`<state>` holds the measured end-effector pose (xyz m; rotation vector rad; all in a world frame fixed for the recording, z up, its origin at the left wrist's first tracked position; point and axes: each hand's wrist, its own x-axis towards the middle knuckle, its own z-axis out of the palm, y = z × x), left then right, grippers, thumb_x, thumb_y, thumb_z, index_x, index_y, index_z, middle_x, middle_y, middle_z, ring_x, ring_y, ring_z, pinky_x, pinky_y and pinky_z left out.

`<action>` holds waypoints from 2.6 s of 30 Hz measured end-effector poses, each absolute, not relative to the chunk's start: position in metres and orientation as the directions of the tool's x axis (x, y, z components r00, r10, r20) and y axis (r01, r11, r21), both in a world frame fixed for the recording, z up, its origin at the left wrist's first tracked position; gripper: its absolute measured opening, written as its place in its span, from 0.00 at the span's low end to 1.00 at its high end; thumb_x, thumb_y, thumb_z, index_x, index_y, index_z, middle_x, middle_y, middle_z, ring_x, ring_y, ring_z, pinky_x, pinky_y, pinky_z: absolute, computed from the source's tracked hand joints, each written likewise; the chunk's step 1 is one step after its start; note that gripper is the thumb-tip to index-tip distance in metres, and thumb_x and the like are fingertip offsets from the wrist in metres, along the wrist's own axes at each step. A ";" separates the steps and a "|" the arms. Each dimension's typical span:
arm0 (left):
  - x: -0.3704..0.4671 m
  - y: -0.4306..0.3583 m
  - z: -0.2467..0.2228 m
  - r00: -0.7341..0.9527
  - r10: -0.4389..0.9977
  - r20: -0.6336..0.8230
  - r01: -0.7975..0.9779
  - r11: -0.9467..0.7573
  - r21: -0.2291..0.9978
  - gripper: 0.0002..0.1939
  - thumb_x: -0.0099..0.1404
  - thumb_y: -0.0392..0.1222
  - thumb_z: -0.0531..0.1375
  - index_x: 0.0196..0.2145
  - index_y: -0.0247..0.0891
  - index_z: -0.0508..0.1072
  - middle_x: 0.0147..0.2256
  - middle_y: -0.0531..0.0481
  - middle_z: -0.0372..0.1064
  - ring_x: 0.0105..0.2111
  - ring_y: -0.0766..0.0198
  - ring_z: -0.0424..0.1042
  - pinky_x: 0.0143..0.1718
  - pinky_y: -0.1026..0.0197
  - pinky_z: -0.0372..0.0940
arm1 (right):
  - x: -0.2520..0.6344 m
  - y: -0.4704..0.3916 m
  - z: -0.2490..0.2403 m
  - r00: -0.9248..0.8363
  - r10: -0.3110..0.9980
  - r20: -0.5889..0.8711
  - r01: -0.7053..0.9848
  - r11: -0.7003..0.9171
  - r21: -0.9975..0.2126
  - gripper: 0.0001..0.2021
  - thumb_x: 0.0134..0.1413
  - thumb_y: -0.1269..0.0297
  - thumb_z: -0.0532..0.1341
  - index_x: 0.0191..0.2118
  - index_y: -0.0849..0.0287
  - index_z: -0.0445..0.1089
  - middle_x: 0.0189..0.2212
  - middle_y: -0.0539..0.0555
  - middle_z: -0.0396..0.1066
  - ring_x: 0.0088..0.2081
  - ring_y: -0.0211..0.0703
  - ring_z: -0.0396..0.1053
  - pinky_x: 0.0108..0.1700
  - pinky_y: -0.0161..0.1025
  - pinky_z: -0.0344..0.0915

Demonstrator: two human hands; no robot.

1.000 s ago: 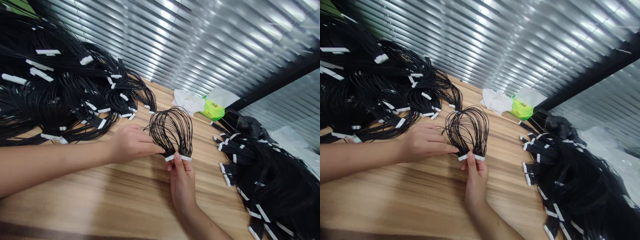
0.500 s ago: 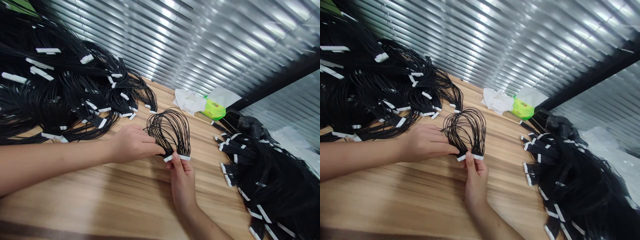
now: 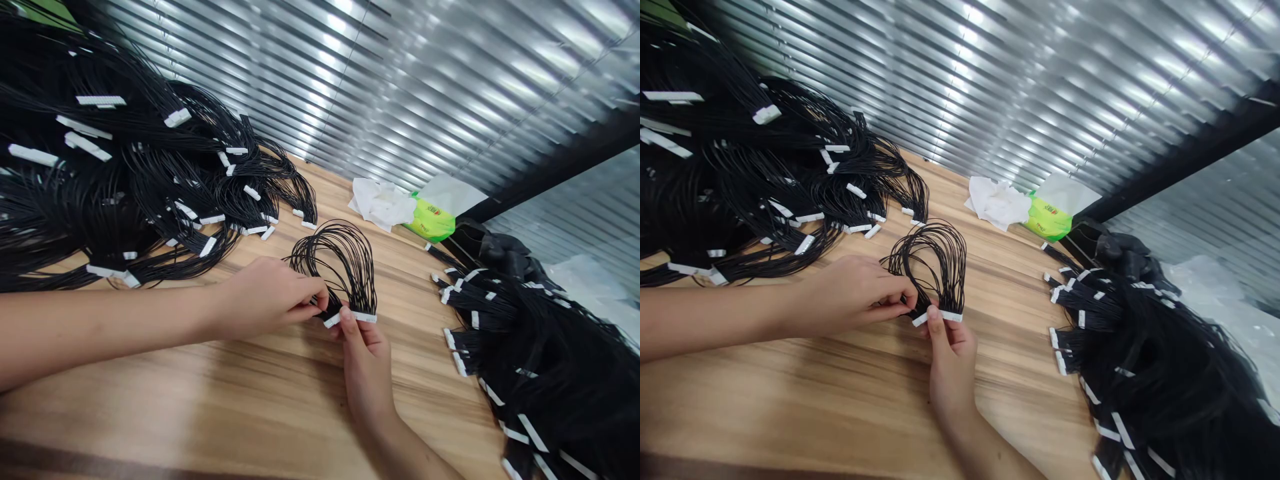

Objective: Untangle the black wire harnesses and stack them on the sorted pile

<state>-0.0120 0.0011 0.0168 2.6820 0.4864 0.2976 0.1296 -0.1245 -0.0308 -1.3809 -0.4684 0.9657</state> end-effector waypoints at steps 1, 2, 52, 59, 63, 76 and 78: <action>-0.012 0.001 0.017 0.917 0.377 0.129 0.296 -0.862 0.413 0.03 0.66 0.41 0.58 0.37 0.45 0.73 0.27 0.60 0.73 0.26 0.67 0.70 0.28 0.64 0.51 | 0.130 -0.125 -0.031 0.555 0.793 -0.252 -0.299 -0.094 -0.950 0.17 0.41 0.50 0.71 0.25 0.60 0.73 0.20 0.46 0.69 0.26 0.36 0.61 0.32 0.35 0.58; -0.012 0.000 0.016 0.917 0.374 0.136 0.295 -0.868 0.398 0.03 0.66 0.41 0.58 0.37 0.45 0.73 0.26 0.60 0.73 0.25 0.67 0.70 0.28 0.64 0.51 | 0.130 -0.125 -0.032 0.553 0.793 -0.255 -0.302 -0.094 -0.949 0.17 0.41 0.50 0.71 0.26 0.60 0.74 0.20 0.46 0.69 0.26 0.36 0.62 0.33 0.35 0.58; -0.012 0.014 0.005 0.717 0.259 0.647 0.084 -0.954 0.288 0.05 0.67 0.35 0.57 0.34 0.38 0.71 0.30 0.58 0.75 0.29 0.73 0.73 0.31 0.68 0.60 | 0.129 -0.119 -0.027 0.605 0.760 -0.237 -0.416 0.049 -0.908 0.15 0.41 0.52 0.71 0.26 0.58 0.72 0.19 0.45 0.65 0.24 0.34 0.57 0.30 0.35 0.56; -0.013 0.011 0.001 0.678 0.030 0.734 -0.062 -0.993 0.098 0.06 0.65 0.32 0.57 0.33 0.40 0.72 0.34 0.58 0.77 0.28 0.70 0.72 0.28 0.65 0.61 | 0.130 -0.121 -0.029 0.618 0.757 -0.215 -0.355 0.025 -0.935 0.16 0.42 0.50 0.70 0.25 0.59 0.72 0.19 0.46 0.64 0.24 0.36 0.57 0.30 0.36 0.56; -0.013 0.010 0.003 0.650 -0.168 0.741 -0.182 -0.981 -0.063 0.07 0.66 0.35 0.57 0.33 0.41 0.74 0.34 0.57 0.78 0.23 0.70 0.69 0.22 0.63 0.57 | 0.130 -0.121 -0.028 0.616 0.754 -0.228 -0.353 0.005 -0.935 0.17 0.42 0.49 0.69 0.30 0.59 0.74 0.22 0.48 0.67 0.25 0.37 0.58 0.29 0.36 0.57; -0.020 0.011 0.005 0.615 -0.286 0.735 -0.303 -0.946 -0.114 0.09 0.66 0.40 0.57 0.29 0.47 0.74 0.34 0.59 0.78 0.18 0.71 0.64 0.18 0.61 0.54 | 0.128 -0.124 -0.028 0.585 0.768 -0.262 -0.430 0.020 -0.902 0.14 0.41 0.52 0.71 0.28 0.58 0.75 0.22 0.47 0.70 0.25 0.35 0.59 0.28 0.34 0.58; -0.020 0.011 0.006 0.622 -0.280 0.731 -0.299 -0.948 -0.109 0.09 0.66 0.40 0.57 0.29 0.45 0.74 0.35 0.59 0.78 0.19 0.70 0.64 0.18 0.60 0.54 | 0.128 -0.124 -0.028 0.584 0.767 -0.267 -0.444 0.027 -0.896 0.13 0.41 0.53 0.71 0.28 0.57 0.76 0.23 0.46 0.71 0.25 0.35 0.59 0.28 0.34 0.58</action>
